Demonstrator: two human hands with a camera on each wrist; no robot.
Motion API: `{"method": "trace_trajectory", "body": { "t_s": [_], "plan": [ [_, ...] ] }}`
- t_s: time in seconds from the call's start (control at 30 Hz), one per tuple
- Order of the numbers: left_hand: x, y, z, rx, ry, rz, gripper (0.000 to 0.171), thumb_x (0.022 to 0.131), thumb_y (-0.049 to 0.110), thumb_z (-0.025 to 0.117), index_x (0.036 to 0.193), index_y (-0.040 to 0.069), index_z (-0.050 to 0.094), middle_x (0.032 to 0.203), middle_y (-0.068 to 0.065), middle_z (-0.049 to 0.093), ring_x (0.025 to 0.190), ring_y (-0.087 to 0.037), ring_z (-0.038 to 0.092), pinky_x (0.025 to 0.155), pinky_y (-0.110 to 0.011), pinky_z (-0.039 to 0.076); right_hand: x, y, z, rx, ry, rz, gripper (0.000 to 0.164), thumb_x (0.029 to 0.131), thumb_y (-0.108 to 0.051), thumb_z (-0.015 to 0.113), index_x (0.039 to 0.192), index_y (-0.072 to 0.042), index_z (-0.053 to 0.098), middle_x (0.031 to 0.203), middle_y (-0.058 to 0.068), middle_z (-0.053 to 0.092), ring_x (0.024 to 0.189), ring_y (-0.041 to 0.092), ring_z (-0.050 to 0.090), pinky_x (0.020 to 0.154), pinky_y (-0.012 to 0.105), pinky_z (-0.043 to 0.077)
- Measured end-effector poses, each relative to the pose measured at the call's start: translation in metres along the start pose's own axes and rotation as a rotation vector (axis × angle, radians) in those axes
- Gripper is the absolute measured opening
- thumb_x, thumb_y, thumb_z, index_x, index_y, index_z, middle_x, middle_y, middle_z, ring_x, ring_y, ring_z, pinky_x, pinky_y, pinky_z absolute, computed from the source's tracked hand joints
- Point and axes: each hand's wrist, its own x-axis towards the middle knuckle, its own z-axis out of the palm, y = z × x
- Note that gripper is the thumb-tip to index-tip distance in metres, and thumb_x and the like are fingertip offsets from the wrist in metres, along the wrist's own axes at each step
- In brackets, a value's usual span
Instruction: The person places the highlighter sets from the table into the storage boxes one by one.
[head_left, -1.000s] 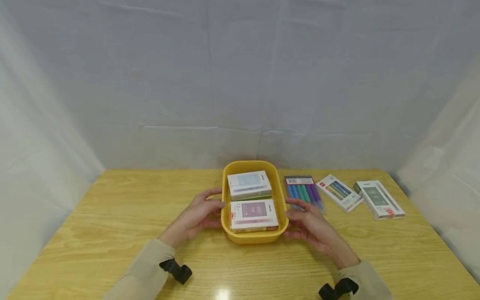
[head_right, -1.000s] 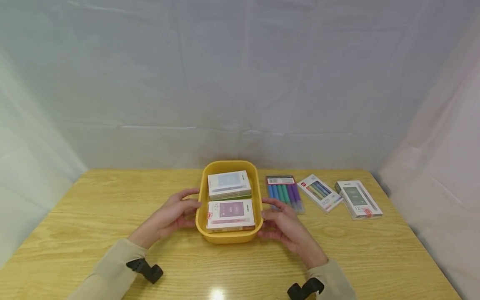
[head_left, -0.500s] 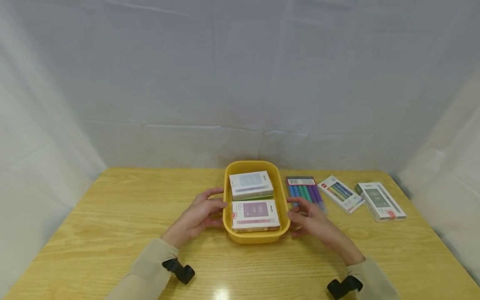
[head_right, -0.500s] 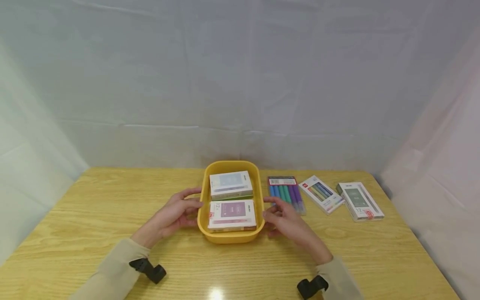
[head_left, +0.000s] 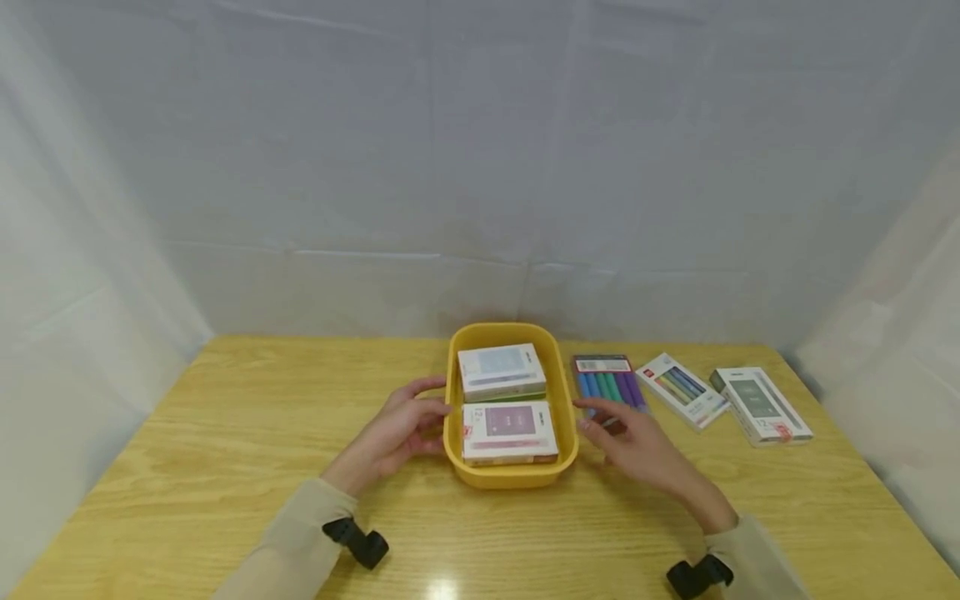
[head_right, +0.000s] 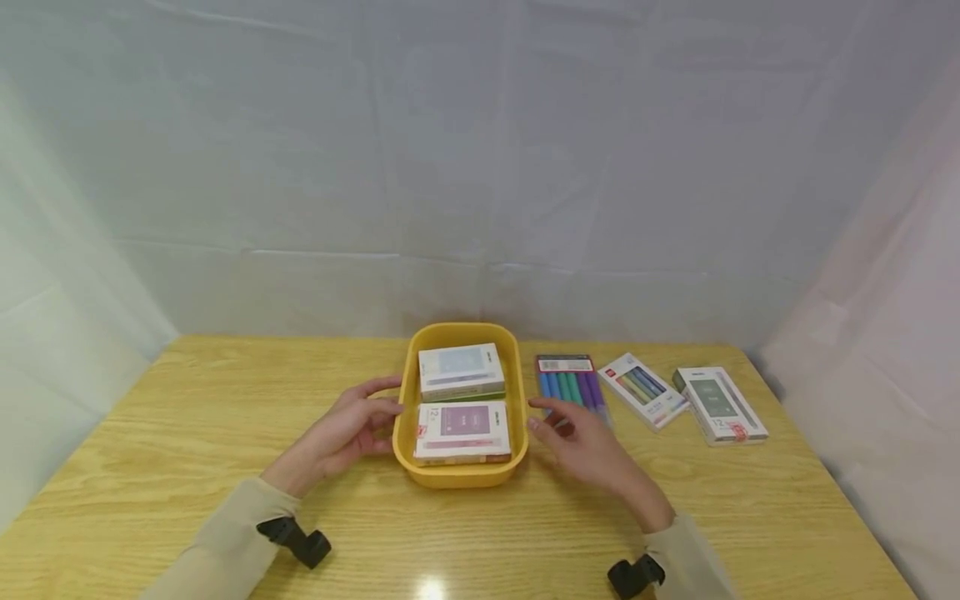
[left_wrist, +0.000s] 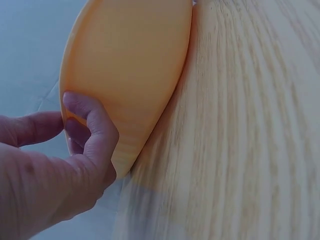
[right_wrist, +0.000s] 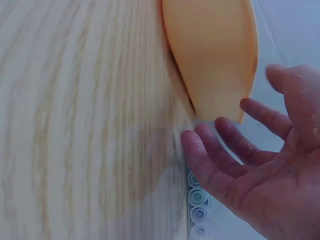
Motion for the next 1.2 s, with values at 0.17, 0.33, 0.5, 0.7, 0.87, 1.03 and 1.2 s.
{"method": "trace_trajectory", "body": {
  "t_s": [0.17, 0.33, 0.5, 0.7, 0.87, 1.03, 1.2],
  "plan": [
    [-0.002, 0.0, -0.004, 0.012, -0.005, 0.005, 0.06, 0.099, 0.006, 0.054, 0.154, 0.003, 0.03, 0.135, -0.023, 0.059, 0.099, -0.019, 0.066, 0.074, -0.035, 0.06, 0.002, 0.003, 0.002, -0.177, 0.17, -0.107, 0.041, 0.099, -0.031, 0.067, 0.131, -0.005, 0.066, 0.104, 0.01, 0.069, 0.089, 0.017, 0.068, 0.075, 0.034, 0.057],
    [-0.003, 0.001, -0.005, 0.021, -0.015, 0.015, 0.061, 0.099, 0.007, 0.054, 0.154, 0.002, 0.029, 0.131, -0.022, 0.061, 0.096, -0.018, 0.066, 0.074, -0.034, 0.06, 0.006, 0.008, 0.003, -0.326, 0.3, -0.182, 0.039, 0.093, -0.026, 0.075, 0.122, 0.0, 0.069, 0.1, 0.016, 0.068, 0.083, 0.022, 0.065, 0.071, 0.039, 0.054],
    [-0.003, 0.001, -0.005, 0.02, -0.018, 0.016, 0.061, 0.1, 0.006, 0.053, 0.155, 0.002, 0.028, 0.131, -0.021, 0.062, 0.097, -0.017, 0.066, 0.075, -0.035, 0.06, 0.01, 0.009, 0.0, -0.493, 0.318, -0.145, 0.051, 0.092, -0.032, 0.074, 0.129, 0.001, 0.065, 0.122, 0.031, 0.06, 0.102, 0.045, 0.059, 0.081, 0.059, 0.053],
    [-0.002, 0.0, -0.006, 0.023, -0.025, 0.015, 0.061, 0.1, 0.006, 0.053, 0.155, 0.002, 0.027, 0.133, -0.022, 0.061, 0.099, -0.017, 0.067, 0.076, -0.036, 0.061, 0.017, 0.008, -0.002, -0.645, 0.23, -0.043, 0.062, 0.097, -0.046, 0.066, 0.141, -0.004, 0.058, 0.137, 0.037, 0.05, 0.112, 0.055, 0.051, 0.079, 0.068, 0.053],
    [-0.003, 0.0, -0.006, 0.015, -0.025, 0.005, 0.061, 0.1, 0.007, 0.053, 0.155, 0.003, 0.027, 0.134, -0.023, 0.061, 0.101, -0.019, 0.067, 0.077, -0.036, 0.061, 0.022, 0.008, -0.001, -0.701, 0.199, 0.009, 0.068, 0.097, -0.053, 0.061, 0.143, -0.003, 0.057, 0.138, 0.039, 0.048, 0.115, 0.059, 0.05, 0.081, 0.071, 0.051],
    [-0.004, 0.001, -0.005, 0.011, -0.014, -0.002, 0.061, 0.099, 0.007, 0.054, 0.154, 0.004, 0.029, 0.135, -0.022, 0.061, 0.101, -0.019, 0.067, 0.077, -0.036, 0.061, 0.026, 0.011, -0.005, -0.706, 0.146, 0.052, 0.063, 0.096, -0.048, 0.061, 0.144, -0.007, 0.054, 0.138, 0.039, 0.047, 0.114, 0.061, 0.049, 0.083, 0.073, 0.048],
    [-0.003, 0.001, -0.006, 0.016, -0.011, -0.001, 0.061, 0.099, 0.007, 0.055, 0.154, 0.003, 0.029, 0.131, -0.021, 0.062, 0.099, -0.018, 0.067, 0.076, -0.036, 0.061, 0.024, 0.012, -0.019, -0.663, 0.025, 0.107, 0.062, 0.091, -0.045, 0.063, 0.143, -0.014, 0.05, 0.136, 0.039, 0.045, 0.116, 0.061, 0.045, 0.087, 0.078, 0.041]
  ]
}}
